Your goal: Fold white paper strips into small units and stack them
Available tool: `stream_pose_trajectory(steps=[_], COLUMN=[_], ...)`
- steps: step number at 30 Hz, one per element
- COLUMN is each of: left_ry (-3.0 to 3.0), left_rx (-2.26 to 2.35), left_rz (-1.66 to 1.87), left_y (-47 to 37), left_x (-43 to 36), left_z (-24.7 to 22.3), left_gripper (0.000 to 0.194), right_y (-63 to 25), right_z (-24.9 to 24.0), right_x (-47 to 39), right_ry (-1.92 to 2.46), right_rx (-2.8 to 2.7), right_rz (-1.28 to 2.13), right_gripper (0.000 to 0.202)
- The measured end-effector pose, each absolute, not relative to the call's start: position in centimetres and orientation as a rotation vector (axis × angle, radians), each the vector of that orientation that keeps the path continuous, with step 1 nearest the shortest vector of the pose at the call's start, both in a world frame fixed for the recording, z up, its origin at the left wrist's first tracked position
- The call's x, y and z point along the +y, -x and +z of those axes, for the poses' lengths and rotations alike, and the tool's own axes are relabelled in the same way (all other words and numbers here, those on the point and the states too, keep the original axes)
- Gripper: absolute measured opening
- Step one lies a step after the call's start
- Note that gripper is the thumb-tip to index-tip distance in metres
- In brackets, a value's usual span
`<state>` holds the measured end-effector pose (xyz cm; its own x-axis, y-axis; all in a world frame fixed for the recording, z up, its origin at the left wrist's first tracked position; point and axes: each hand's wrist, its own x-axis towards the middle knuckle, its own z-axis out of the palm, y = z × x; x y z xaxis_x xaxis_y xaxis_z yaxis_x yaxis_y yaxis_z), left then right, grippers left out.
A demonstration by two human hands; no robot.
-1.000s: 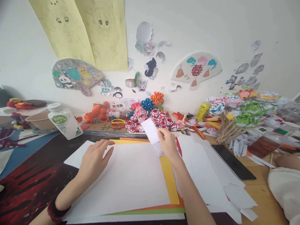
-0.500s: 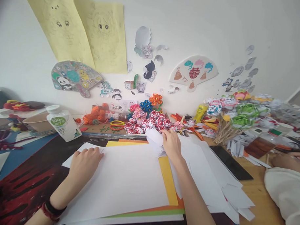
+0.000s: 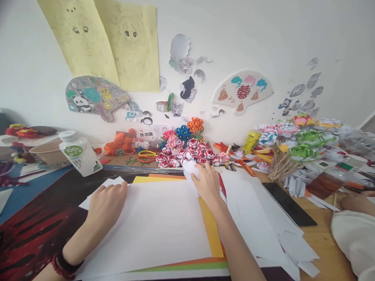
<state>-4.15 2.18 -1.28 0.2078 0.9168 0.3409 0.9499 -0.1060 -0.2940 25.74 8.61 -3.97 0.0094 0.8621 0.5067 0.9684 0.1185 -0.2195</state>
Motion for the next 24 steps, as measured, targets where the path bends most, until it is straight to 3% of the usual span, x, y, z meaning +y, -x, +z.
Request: stream_pose_trajectory(steps=[3,6,11,14,24], left_ry=[2.0,2.044,2.153,2.121,2.484], left_rx=[-1.626,-1.515,-1.79,-1.998,-2.013], left_rz=[-0.332,-0.883,-1.817,-2.213,-2.727], left_y=[3.9,3.3,2.4,2.4,2.0], left_x=[2.0,1.6,1.2,1.6,2.1], left_z=[-1.1,-0.7,-0.2,-0.5,-0.5], left_gripper=[0.026,0.018,0.021,0.027,0.03], right_y=[-25.1,-23.4,-20.2,-19.1,-18.9], right_z=[-3.5,-2.7,-2.6,-3.5,-4.0], right_x=[8.2,7.3,5.7,5.6,5.8], right_ry=[1.732,1.513,0.919,0.873,0.976], right_rx=[-1.824,-1.78,-1.9,-1.829,-1.614], right_rz=[-0.297,-0.151,0.865,1.226,1.279], right_gripper=[0.034,0.034,0.046,0.046,0.037])
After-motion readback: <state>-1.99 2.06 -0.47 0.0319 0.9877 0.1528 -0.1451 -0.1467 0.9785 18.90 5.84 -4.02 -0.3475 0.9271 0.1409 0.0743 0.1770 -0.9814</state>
